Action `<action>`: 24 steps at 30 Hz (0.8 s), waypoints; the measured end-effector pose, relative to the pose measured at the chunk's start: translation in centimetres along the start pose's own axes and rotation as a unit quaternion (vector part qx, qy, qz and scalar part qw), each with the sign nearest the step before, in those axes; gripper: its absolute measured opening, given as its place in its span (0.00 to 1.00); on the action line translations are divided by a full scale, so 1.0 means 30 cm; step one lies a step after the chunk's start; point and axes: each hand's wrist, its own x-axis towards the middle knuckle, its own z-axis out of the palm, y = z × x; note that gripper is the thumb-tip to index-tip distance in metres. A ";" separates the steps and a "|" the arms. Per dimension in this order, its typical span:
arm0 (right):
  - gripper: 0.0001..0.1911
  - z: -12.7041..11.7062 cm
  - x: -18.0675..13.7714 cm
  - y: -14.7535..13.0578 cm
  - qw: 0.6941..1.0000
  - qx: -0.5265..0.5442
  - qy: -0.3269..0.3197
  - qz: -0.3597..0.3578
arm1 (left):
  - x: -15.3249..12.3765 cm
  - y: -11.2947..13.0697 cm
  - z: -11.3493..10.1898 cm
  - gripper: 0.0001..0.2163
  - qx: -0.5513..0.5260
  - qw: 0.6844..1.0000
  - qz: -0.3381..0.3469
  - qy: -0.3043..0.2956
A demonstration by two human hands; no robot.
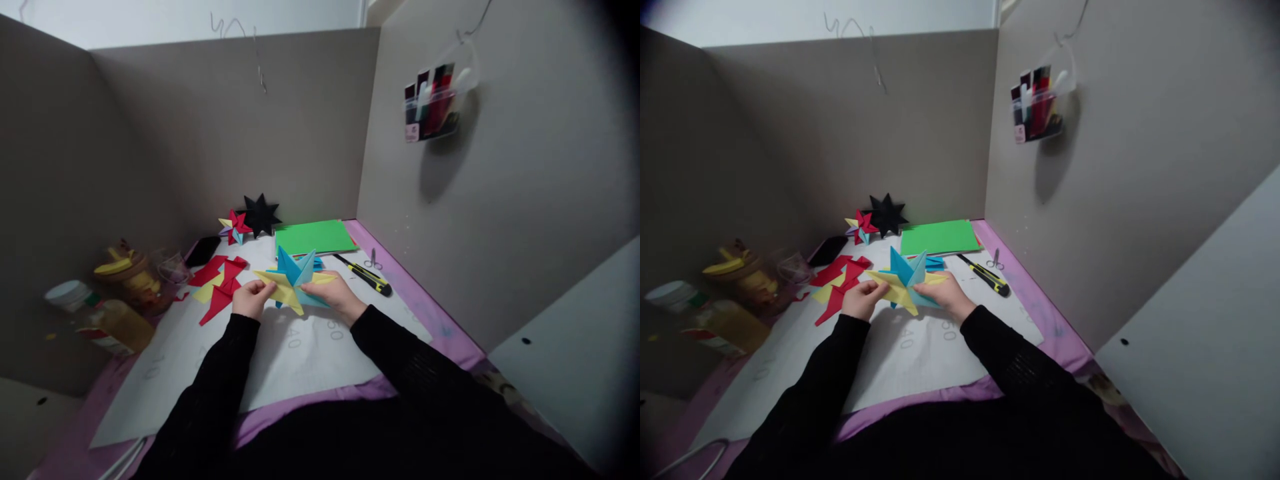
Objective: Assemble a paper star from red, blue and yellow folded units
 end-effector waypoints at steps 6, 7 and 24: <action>0.19 -0.003 0.002 0.002 1.000 -0.002 0.004 -0.005 | 0.000 0.011 -0.007 0.16 0.017 1.000 0.005 -0.004; 0.19 -0.003 0.002 0.000 1.000 -0.003 0.006 -0.005 | 0.000 0.012 -0.007 0.16 0.018 1.000 0.004 -0.004; 0.19 0.013 -0.010 -0.029 1.000 -0.008 0.015 0.011 | -0.001 0.012 -0.001 0.15 -0.028 1.000 0.000 0.001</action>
